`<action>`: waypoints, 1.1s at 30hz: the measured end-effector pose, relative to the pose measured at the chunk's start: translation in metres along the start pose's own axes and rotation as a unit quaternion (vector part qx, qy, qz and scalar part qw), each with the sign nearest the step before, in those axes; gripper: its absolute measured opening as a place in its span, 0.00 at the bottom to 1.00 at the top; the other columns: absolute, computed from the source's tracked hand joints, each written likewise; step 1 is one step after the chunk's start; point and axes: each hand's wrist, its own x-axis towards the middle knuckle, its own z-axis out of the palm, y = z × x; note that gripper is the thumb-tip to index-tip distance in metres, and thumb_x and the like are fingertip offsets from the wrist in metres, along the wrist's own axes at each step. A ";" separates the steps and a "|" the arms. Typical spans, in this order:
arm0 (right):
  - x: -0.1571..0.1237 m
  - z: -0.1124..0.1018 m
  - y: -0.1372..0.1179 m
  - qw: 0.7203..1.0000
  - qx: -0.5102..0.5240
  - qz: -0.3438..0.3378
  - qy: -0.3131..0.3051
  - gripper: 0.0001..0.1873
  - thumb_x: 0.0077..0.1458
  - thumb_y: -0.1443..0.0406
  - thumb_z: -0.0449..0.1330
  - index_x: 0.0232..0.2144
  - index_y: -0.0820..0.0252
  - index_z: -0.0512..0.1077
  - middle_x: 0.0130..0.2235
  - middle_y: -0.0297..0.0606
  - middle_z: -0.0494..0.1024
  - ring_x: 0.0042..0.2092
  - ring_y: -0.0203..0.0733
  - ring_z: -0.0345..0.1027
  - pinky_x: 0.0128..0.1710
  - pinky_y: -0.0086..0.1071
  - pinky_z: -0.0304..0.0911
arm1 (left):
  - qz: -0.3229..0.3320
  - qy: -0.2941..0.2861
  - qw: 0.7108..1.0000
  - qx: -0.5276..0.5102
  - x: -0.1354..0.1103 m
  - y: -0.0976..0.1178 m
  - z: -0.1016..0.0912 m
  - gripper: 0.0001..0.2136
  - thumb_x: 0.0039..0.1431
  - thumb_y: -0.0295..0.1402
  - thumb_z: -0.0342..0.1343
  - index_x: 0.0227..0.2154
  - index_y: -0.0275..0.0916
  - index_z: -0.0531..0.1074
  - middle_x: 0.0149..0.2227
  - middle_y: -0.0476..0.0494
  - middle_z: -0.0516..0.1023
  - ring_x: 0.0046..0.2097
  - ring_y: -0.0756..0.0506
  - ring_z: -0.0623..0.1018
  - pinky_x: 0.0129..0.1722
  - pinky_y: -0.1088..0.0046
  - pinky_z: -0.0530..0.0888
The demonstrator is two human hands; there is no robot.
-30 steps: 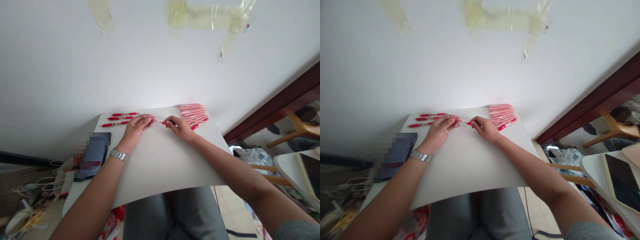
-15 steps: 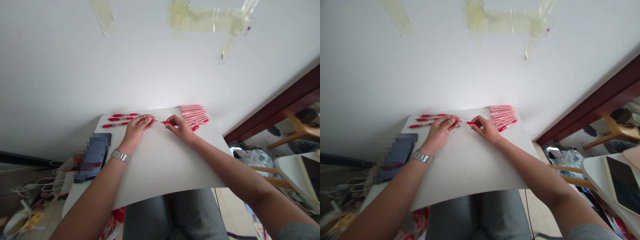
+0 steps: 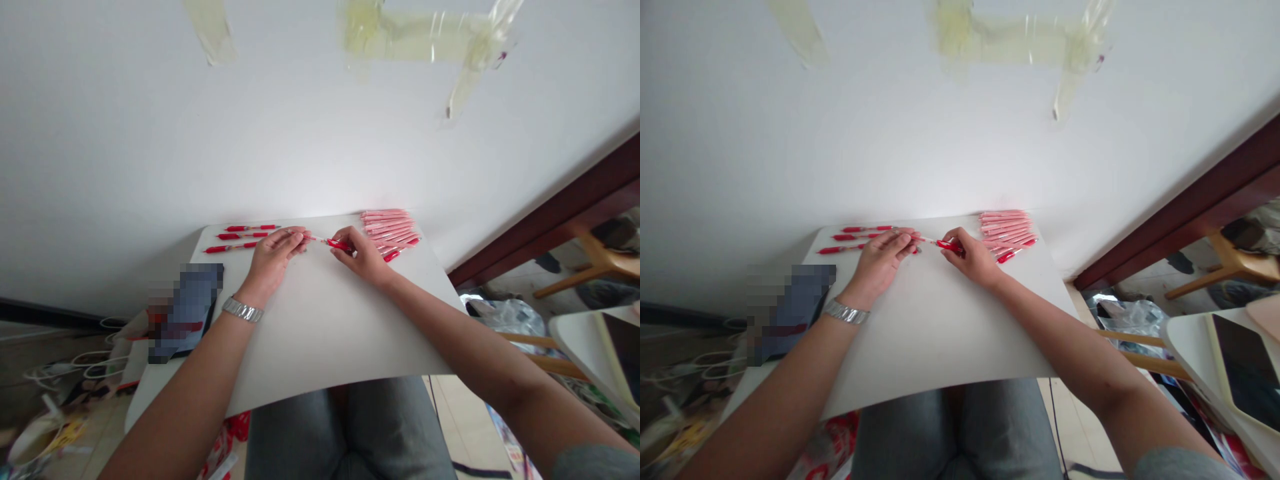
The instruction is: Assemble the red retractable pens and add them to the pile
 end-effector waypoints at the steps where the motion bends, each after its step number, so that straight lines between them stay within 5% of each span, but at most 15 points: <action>1: 0.000 0.000 -0.001 1.000 -0.004 0.002 0.000 0.17 0.66 0.51 0.62 0.49 0.54 0.70 0.35 0.33 0.76 0.35 0.40 0.66 0.36 0.33 0.62 | -0.001 0.002 1.000 -0.001 0.000 0.000 0.000 0.15 0.52 0.41 0.78 0.39 0.40 0.85 0.45 0.39 0.87 0.47 0.44 0.85 0.50 0.68 0.80; 10: 0.000 -0.006 -0.013 0.999 -0.007 0.018 -0.041 0.29 0.74 0.43 0.48 0.41 0.58 0.76 0.31 0.34 0.73 0.33 0.39 0.64 0.34 0.34 0.58 | -0.017 -0.013 1.000 -0.005 0.000 -0.003 -0.001 0.17 0.52 0.42 0.78 0.41 0.40 0.85 0.46 0.38 0.87 0.50 0.42 0.86 0.52 0.66 0.80; 16: -0.002 -0.002 -0.009 1.000 0.011 0.012 -0.001 0.23 0.67 0.47 0.62 0.53 0.55 0.69 0.34 0.30 0.73 0.32 0.39 0.64 0.34 0.33 0.60 | -0.001 -0.009 1.000 -0.009 0.001 -0.003 -0.002 0.15 0.54 0.42 0.77 0.41 0.41 0.85 0.47 0.39 0.87 0.48 0.44 0.85 0.53 0.67 0.80; 20: -0.002 -0.003 -0.008 1.000 0.001 0.024 -0.013 0.18 0.71 0.47 0.57 0.44 0.55 0.71 0.32 0.31 0.72 0.31 0.38 0.62 0.33 0.33 0.58 | -0.016 -0.010 1.000 -0.015 0.000 -0.001 -0.002 0.16 0.52 0.42 0.78 0.40 0.41 0.85 0.47 0.39 0.87 0.49 0.43 0.86 0.53 0.66 0.80; 28: -0.002 -0.008 -0.016 0.998 -0.014 0.040 -0.053 0.28 0.75 0.44 0.48 0.44 0.58 0.76 0.31 0.33 0.71 0.32 0.39 0.64 0.35 0.34 0.58 | -0.021 -0.022 0.999 -0.027 0.001 -0.002 -0.003 0.16 0.53 0.41 0.78 0.41 0.41 0.86 0.47 0.39 0.88 0.50 0.43 0.86 0.53 0.66 0.80; 33: -0.004 -0.005 -0.009 0.999 -0.010 0.033 -0.025 0.22 0.69 0.49 0.61 0.56 0.55 0.71 0.34 0.31 0.73 0.33 0.39 0.65 0.35 0.33 0.60 | -0.011 -0.019 0.999 -0.039 0.002 -0.002 -0.003 0.13 0.54 0.40 0.77 0.40 0.41 0.86 0.47 0.41 0.87 0.50 0.44 0.85 0.54 0.68 0.80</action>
